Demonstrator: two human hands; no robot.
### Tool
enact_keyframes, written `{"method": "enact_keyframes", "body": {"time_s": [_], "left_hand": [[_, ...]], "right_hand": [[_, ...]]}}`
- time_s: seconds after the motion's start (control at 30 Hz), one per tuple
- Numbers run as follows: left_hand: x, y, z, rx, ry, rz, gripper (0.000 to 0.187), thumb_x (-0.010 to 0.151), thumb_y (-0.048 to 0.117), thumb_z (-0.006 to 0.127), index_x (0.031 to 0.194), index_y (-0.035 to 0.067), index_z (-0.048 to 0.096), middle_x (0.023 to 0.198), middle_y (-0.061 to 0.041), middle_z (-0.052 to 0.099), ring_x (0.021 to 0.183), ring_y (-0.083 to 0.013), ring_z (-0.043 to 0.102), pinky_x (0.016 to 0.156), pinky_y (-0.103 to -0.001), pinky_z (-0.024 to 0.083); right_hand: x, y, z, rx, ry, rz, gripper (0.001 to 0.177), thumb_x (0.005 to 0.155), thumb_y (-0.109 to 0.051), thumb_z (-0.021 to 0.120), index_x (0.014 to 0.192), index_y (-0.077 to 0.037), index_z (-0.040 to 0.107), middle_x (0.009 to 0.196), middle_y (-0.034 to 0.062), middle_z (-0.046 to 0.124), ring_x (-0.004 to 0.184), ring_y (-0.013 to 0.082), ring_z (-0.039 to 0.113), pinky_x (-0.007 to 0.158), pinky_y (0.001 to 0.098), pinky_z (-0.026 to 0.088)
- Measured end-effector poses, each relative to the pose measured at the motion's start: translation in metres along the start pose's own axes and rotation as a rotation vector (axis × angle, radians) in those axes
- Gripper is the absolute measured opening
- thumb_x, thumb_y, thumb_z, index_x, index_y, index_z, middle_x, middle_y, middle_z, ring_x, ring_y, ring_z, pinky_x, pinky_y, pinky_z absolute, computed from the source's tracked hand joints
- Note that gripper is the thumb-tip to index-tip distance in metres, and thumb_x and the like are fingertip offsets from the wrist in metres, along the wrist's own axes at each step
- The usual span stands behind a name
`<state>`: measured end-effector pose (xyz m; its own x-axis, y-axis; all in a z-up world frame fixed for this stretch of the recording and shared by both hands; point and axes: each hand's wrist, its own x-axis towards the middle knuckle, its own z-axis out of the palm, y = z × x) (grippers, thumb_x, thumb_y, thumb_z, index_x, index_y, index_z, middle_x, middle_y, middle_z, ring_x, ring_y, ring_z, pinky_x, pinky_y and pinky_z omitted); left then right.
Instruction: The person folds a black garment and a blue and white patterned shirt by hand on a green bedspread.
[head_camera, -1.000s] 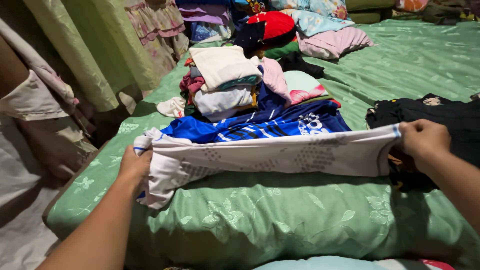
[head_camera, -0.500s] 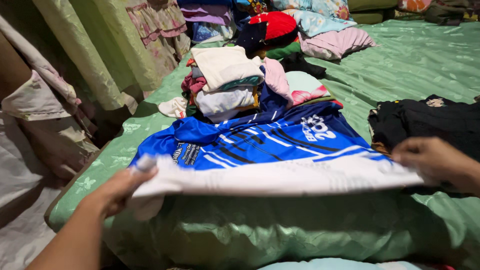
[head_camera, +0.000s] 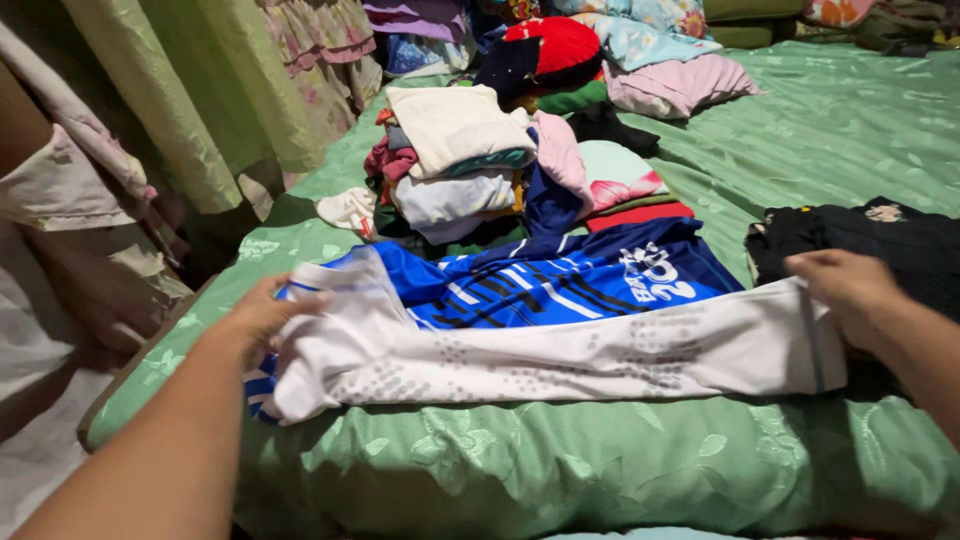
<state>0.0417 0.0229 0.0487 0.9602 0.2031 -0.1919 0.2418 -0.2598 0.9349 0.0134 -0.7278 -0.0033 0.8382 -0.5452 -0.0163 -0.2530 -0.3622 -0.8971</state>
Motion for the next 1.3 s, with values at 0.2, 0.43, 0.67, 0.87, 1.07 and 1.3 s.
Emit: {"method": "enact_keyframes", "body": {"time_s": [0.2,0.43,0.67,0.87,1.07,1.3], "left_hand": [[0.024,-0.062,0.005,0.402,0.044,-0.362,0.074,0.071,0.035,0.097,0.123,-0.007,0.067,0.123,-0.025,0.061,0.102,-0.0405,0.064,0.073,-0.063,0.055],[0.029,-0.066,0.007,0.236,0.111,-0.018,0.031,0.095,0.027,0.07,0.115,0.004,0.072,0.093,-0.015,0.071,0.08,-0.0266,0.063,0.07,-0.045,0.05],[0.027,-0.068,0.026,0.458,0.213,0.409,0.031,0.1,0.033,0.059,0.116,0.011,0.073,0.095,-0.011,0.073,0.083,-0.0218,0.067,0.078,-0.038,0.051],[0.006,-0.056,0.026,0.425,0.189,0.235,0.031,0.102,0.034,0.057,0.116,0.01,0.071,0.091,-0.017,0.074,0.083,-0.032,0.069,0.078,-0.043,0.052],[0.013,-0.055,0.025,0.441,0.161,0.235,0.057,0.09,0.045,0.07,0.13,0.006,0.061,0.091,-0.014,0.073,0.083,-0.0242,0.07,0.081,-0.039,0.054],[-0.043,0.005,0.002,0.461,-0.154,-0.353,0.077,0.081,0.042,0.086,0.143,0.012,0.05,0.078,-0.014,0.062,0.071,-0.0289,0.056,0.073,-0.055,0.05]], "right_hand": [[-0.038,0.021,0.033,-0.566,-0.071,-0.222,0.076,0.075,-0.024,0.088,0.146,-0.017,0.059,0.113,0.0214,0.076,0.101,0.0345,0.075,0.091,0.045,0.058],[-0.113,-0.021,0.067,-1.054,0.257,-0.514,0.062,0.082,-0.03,0.076,0.14,-0.018,0.06,0.137,0.0167,0.057,0.132,0.0368,0.054,0.1,0.0517,0.049],[-0.163,-0.036,0.207,-0.814,-0.154,-0.728,0.069,0.093,-0.055,0.052,0.153,-0.023,0.038,0.164,0.0207,0.02,0.151,0.0401,0.019,0.112,0.07,0.02],[-0.218,-0.064,0.27,-0.8,-0.5,-0.717,0.075,0.098,-0.064,0.033,0.162,-0.028,0.016,0.169,0.0174,0.003,0.156,0.0369,0.002,0.115,0.072,0.004],[-0.218,-0.086,0.289,-0.82,-0.364,-0.763,0.07,0.099,-0.056,0.042,0.157,-0.018,0.029,0.163,0.0238,0.017,0.152,0.0405,0.013,0.111,0.0722,0.01],[-0.243,-0.149,0.351,-0.472,-0.397,-1.002,0.031,0.09,-0.038,0.066,0.109,-0.015,0.074,0.134,0.0107,0.06,0.135,0.0323,0.045,0.109,0.0559,0.034]]}}
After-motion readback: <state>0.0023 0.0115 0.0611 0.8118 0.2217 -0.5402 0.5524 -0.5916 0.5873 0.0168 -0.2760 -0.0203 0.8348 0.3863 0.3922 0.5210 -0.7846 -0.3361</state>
